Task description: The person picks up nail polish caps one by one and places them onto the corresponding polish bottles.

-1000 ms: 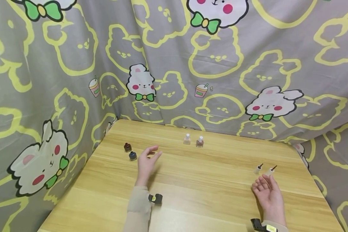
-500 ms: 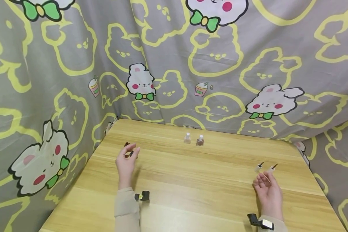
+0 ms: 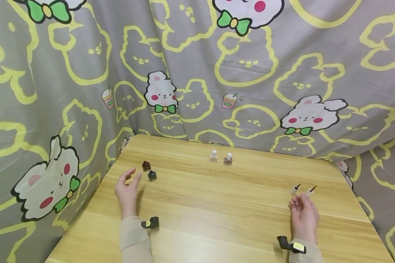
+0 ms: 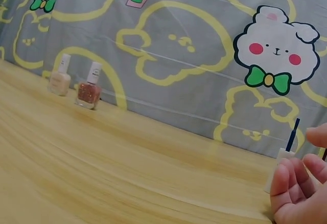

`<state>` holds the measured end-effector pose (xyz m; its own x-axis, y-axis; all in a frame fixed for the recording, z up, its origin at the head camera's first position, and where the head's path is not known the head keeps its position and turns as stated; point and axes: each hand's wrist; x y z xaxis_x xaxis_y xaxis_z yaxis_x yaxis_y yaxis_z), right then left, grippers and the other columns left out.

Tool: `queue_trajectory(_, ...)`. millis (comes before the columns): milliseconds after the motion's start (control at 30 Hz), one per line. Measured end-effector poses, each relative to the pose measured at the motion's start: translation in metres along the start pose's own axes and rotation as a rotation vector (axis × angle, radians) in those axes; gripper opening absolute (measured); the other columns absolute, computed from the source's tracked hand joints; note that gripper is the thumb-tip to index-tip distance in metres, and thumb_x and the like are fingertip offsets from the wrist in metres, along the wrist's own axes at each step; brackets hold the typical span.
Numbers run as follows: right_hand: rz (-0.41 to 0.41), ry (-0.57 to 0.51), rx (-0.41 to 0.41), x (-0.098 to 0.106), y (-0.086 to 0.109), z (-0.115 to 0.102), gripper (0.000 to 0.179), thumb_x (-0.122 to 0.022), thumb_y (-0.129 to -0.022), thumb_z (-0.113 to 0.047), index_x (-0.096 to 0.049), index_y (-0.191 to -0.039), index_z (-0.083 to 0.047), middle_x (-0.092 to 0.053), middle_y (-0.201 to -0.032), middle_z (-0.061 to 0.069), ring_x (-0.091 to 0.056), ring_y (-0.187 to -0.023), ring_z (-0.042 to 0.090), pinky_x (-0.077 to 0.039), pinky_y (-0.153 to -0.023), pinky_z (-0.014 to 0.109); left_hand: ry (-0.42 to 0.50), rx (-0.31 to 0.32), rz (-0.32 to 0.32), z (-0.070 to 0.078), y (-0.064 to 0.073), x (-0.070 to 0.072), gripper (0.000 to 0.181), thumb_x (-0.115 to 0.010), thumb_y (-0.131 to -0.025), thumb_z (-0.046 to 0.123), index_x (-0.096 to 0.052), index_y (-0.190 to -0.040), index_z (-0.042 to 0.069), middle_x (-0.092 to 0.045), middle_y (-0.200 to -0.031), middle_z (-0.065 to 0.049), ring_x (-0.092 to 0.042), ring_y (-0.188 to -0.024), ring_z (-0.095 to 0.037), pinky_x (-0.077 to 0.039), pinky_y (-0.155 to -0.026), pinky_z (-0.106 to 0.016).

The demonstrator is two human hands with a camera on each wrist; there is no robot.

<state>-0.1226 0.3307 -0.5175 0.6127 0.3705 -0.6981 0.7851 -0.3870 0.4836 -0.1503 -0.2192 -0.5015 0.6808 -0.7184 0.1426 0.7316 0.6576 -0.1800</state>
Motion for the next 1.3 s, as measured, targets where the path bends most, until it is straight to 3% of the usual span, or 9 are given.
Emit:
queue_trajectory(167,0.037,0.06,-0.005,-0.001,-0.002,-0.002,0.026,-0.061,-0.095,-0.012,-0.045,-0.114,-0.016,-0.057,-0.084,0.003,-0.054,-0.076,0.016,-0.048,-0.069,0.027,-0.001,0.064,-0.003,-0.008,-0.001,0.006,0.04,-0.077,-0.083,0.027,-0.068,-0.116,0.006,-0.064,-0.115,-0.008,-0.047,-0.101,-0.009,-0.038,-0.077,-0.018)
queue_trajectory(300,0.041,0.151,0.03,-0.003,-0.003,-0.001,0.031,-0.063,-0.093,-0.008,-0.046,-0.118,-0.016,-0.061,-0.083,0.002,-0.059,-0.073,0.015,-0.051,-0.067,0.026,0.001,0.086,0.006,-0.015,-0.002,0.007,0.041,-0.078,-0.083,0.03,-0.068,-0.115,0.006,-0.065,-0.115,-0.006,-0.049,-0.103,-0.014,-0.042,-0.069,-0.012)
queue_trajectory(433,0.078,0.287,0.135,-0.006,-0.004,0.003,0.034,-0.069,-0.087,-0.001,-0.052,-0.114,-0.011,-0.064,-0.081,-0.002,-0.062,-0.065,0.012,-0.052,-0.058,0.024,0.0,0.079,0.018,-0.021,-0.003,0.007,0.037,-0.078,-0.083,0.029,-0.069,-0.113,0.008,-0.066,-0.117,-0.009,-0.05,-0.107,-0.023,-0.043,-0.066,-0.01)
queue_trajectory(567,0.114,0.431,0.249,-0.007,-0.005,0.008,0.037,-0.073,-0.084,0.0,-0.056,-0.115,-0.008,-0.062,-0.079,-0.006,-0.061,-0.059,0.007,-0.052,-0.052,0.02,0.0,0.081,0.016,-0.023,-0.004,0.006,0.038,-0.077,-0.084,0.029,-0.068,-0.114,0.008,-0.065,-0.118,-0.009,-0.05,-0.109,-0.022,-0.042,-0.068,-0.01)
queue_trajectory(700,0.127,0.498,0.305,-0.009,-0.007,0.012,0.038,-0.073,-0.082,0.003,-0.058,-0.116,-0.007,-0.057,-0.086,-0.006,-0.06,-0.059,0.003,-0.051,-0.05,0.019,0.0,0.101,0.006,-0.025,-0.005,0.007,0.04,-0.077,-0.084,0.029,-0.067,-0.117,0.007,-0.064,-0.117,-0.006,-0.049,-0.11,-0.022,-0.042,-0.069,-0.01)
queue_trajectory(967,0.14,0.605,0.292,-0.011,-0.01,0.012,0.038,-0.069,-0.086,0.001,-0.057,-0.12,-0.012,-0.05,-0.107,-0.002,-0.059,-0.065,0.001,-0.052,-0.053,0.017,0.002,0.114,-0.029,-0.025,-0.006,0.007,0.041,-0.076,-0.085,0.025,-0.065,-0.118,0.003,-0.062,-0.117,-0.006,-0.048,-0.112,-0.025,-0.04,-0.077,-0.015)
queue_trajectory(1133,0.141,0.639,0.277,-0.011,-0.013,0.011,0.038,-0.07,-0.087,-0.003,-0.058,-0.121,-0.013,-0.055,-0.103,-0.006,-0.062,-0.065,0.002,-0.054,-0.055,0.018,-0.018,0.126,-0.032,-0.025,-0.006,0.006,0.039,-0.075,-0.086,0.023,-0.065,-0.119,0.005,-0.063,-0.119,-0.006,-0.048,-0.113,-0.022,-0.04,-0.078,-0.016)
queue_trajectory(1300,0.142,0.667,0.279,-0.011,-0.017,0.01,0.041,-0.069,-0.087,-0.002,-0.057,-0.125,-0.01,-0.06,-0.094,-0.01,-0.063,-0.065,0.001,-0.055,-0.054,0.019,-0.048,0.145,-0.088,-0.025,-0.008,0.005,0.039,-0.073,-0.087,0.018,-0.063,-0.122,0.006,-0.061,-0.126,-0.01,-0.047,-0.118,-0.025,-0.039,-0.092,-0.029)
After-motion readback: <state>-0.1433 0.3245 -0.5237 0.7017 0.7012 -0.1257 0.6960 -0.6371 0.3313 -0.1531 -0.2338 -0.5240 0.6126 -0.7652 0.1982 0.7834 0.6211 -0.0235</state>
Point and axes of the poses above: each hand's wrist, its own y-axis away from the middle knuckle, its own x-axis out of the back of the hand, z = x × y
